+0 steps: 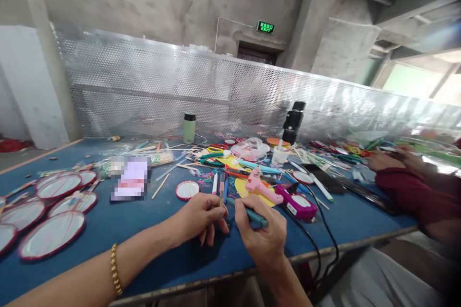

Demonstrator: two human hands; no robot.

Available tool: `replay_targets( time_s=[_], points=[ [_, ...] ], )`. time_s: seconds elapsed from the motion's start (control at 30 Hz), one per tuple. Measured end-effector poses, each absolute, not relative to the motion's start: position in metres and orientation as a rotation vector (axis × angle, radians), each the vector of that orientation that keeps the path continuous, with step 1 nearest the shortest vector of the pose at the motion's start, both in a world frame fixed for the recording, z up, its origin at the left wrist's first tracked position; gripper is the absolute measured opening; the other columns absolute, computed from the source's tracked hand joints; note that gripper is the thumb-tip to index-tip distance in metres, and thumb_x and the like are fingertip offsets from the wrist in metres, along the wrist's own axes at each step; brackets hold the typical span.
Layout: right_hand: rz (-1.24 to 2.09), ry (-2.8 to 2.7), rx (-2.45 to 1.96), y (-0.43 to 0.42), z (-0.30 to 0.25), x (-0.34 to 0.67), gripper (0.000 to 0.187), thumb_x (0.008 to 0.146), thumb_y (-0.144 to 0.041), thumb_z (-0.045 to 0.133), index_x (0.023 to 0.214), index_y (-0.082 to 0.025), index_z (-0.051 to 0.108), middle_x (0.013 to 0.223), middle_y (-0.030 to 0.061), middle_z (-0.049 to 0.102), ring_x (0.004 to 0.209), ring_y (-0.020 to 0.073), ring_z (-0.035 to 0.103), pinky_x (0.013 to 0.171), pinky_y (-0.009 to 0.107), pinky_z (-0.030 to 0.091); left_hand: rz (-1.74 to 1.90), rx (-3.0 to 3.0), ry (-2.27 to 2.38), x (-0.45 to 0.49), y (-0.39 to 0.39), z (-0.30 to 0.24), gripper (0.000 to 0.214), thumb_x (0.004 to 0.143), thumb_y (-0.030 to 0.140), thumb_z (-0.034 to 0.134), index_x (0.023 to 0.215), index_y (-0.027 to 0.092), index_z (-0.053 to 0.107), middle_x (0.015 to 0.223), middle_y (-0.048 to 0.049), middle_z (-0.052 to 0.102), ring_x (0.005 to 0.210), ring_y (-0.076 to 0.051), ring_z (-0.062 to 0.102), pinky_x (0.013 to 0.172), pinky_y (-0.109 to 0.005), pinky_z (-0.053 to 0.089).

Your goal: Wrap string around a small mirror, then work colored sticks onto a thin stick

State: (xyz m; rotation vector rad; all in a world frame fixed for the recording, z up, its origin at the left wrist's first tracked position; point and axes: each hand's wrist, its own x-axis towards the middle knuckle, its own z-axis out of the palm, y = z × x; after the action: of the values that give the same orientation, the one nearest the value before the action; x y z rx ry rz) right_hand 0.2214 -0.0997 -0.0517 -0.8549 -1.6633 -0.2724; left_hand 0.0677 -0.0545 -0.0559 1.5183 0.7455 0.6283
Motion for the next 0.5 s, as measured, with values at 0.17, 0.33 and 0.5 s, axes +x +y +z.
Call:
replay_targets(
  time_s=[0.17,0.33,0.5],
  points=[
    [-0.254,-1.673,-0.84,-0.0988,-0.0522,0.2208,0.015,0.083,-0.01,0.058,0.07,-0.019,0.056,0.059,-0.0031,0.057,0.053,0.0089,0.053,0.057,0.021,0.042,0.638,1.53,0.73,0.0675,-0.0535,-0.0576,0.035,0.075,0.049,0.056,0.079,0.015,0.049,0.073,-0.0046,0.069,0.033,-0.007,0.053,0.027,-0.014,0.034],
    [-0.24,-1.69,-0.824,-0.0976,-0.0521,0.2207,0.015,0.082,-0.009,0.059,0.071,-0.018,0.056,0.059,-0.003,0.056,0.053,0.0088,0.052,0.057,0.021,0.042,0.645,1.545,0.725,0.0672,-0.0539,-0.0578,0.035,0.077,0.049,0.055,0.081,0.014,0.051,0.073,-0.0044,0.068,0.034,-0.007,0.053,0.028,-0.014,0.035],
    [-0.226,-1.695,-0.834,-0.0981,-0.0528,0.2213,0.015,0.082,-0.009,0.059,0.071,-0.018,0.056,0.06,-0.0028,0.057,0.053,0.0091,0.053,0.057,0.022,0.042,0.645,1.554,0.731,0.0682,-0.0547,-0.0564,0.034,0.077,0.048,0.055,0.079,0.015,0.05,0.072,-0.0038,0.067,0.034,-0.007,0.053,0.028,-0.013,0.033]
  ],
)
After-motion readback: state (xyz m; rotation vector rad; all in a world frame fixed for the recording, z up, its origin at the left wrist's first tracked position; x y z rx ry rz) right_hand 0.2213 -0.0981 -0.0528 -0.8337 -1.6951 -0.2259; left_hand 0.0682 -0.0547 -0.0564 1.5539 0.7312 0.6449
